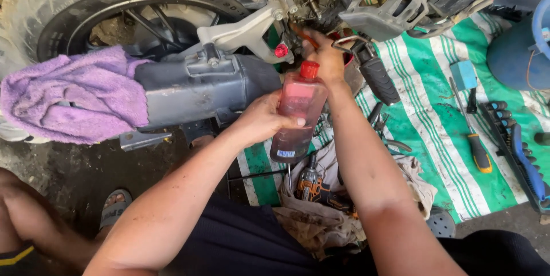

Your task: The person is performing maintenance on a motorcycle by pouring oil into the engine and using tools to adjust components.

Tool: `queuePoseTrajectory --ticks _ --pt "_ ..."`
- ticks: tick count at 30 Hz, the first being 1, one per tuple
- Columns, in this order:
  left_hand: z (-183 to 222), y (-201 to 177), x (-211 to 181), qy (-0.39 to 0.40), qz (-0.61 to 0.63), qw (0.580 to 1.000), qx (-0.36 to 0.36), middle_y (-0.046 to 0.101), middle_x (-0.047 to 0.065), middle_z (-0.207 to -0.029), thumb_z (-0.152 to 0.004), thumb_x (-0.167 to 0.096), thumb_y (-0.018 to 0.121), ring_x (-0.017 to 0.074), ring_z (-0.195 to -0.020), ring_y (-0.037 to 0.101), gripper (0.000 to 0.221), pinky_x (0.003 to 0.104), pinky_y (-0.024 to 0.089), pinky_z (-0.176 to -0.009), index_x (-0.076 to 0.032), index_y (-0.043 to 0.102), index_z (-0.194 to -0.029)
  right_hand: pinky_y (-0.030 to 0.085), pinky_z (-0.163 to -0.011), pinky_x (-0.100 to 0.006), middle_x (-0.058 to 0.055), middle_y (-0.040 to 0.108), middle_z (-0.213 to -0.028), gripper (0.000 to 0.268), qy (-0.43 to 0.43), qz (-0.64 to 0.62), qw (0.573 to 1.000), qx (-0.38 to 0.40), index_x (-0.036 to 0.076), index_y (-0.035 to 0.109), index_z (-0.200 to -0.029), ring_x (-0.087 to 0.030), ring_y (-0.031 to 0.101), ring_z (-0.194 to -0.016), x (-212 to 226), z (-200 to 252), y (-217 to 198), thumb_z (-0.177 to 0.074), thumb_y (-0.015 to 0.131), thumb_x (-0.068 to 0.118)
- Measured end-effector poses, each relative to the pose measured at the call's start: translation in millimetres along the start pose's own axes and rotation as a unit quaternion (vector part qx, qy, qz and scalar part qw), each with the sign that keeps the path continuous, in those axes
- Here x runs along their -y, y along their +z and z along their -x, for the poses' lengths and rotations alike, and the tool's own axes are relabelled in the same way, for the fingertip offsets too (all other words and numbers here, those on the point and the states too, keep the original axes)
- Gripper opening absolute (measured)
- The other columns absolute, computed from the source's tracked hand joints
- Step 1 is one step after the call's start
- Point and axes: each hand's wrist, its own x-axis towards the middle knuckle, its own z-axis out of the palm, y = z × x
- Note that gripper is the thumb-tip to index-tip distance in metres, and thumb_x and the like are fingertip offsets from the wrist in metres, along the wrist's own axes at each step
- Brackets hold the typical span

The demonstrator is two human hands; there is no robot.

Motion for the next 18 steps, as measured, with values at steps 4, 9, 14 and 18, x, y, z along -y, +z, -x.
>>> queuePoseTrajectory --ticks 4,9,14,18 --pt "4 0 -3 -0.009 -0.008 1.0 0.008 0.081 0.014 -0.112 -0.076 -0.022 0.103 0.0261 -0.111 0.081 0.06 0.041 0.065 -0.097 -0.004 0.078 -0.127 0.067 -0.088 -0.039 -0.005 0.086 -0.106 0.029 0.085 0.022 0.996 -0.009 0.029 0.08 -0.133 -0.019 0.084 -0.095 20 17 -31 -0.106 0.069 0.034" --pt "1 3 -2 0.004 -0.004 1.0 0.007 0.081 0.013 -0.111 -0.074 -0.022 0.104 0.0254 -0.111 0.08 0.061 0.041 0.065 -0.098 -0.004 0.078 -0.127 0.073 -0.072 -0.034 -0.018 0.087 -0.11 0.035 0.046 -0.225 0.972 -0.04 0.006 0.077 -0.133 -0.024 0.087 -0.078 -2 13 -13 -0.102 0.065 0.018" --pt "0 0 -4 -0.001 -0.048 0.999 0.004 0.083 0.012 -0.109 -0.072 -0.027 0.104 0.0257 -0.114 0.081 0.06 0.042 0.064 -0.1 -0.008 0.079 -0.123 0.066 -0.067 -0.029 -0.009 0.085 -0.125 0.045 0.201 -0.36 0.911 -0.029 0.007 0.072 -0.141 -0.022 0.087 -0.088 -56 10 -19 -0.105 0.058 0.031" --pt "-2 3 -3 0.004 -0.056 0.998 -0.002 0.084 0.01 -0.107 -0.07 -0.027 0.104 0.025 -0.113 0.082 0.059 0.04 0.064 -0.099 -0.01 0.08 -0.122 0.066 -0.062 -0.03 -0.014 0.087 -0.118 0.043 0.18 -0.362 0.914 -0.029 0.005 0.069 -0.143 -0.025 0.088 -0.085 -21 20 -24 -0.107 0.057 0.026"
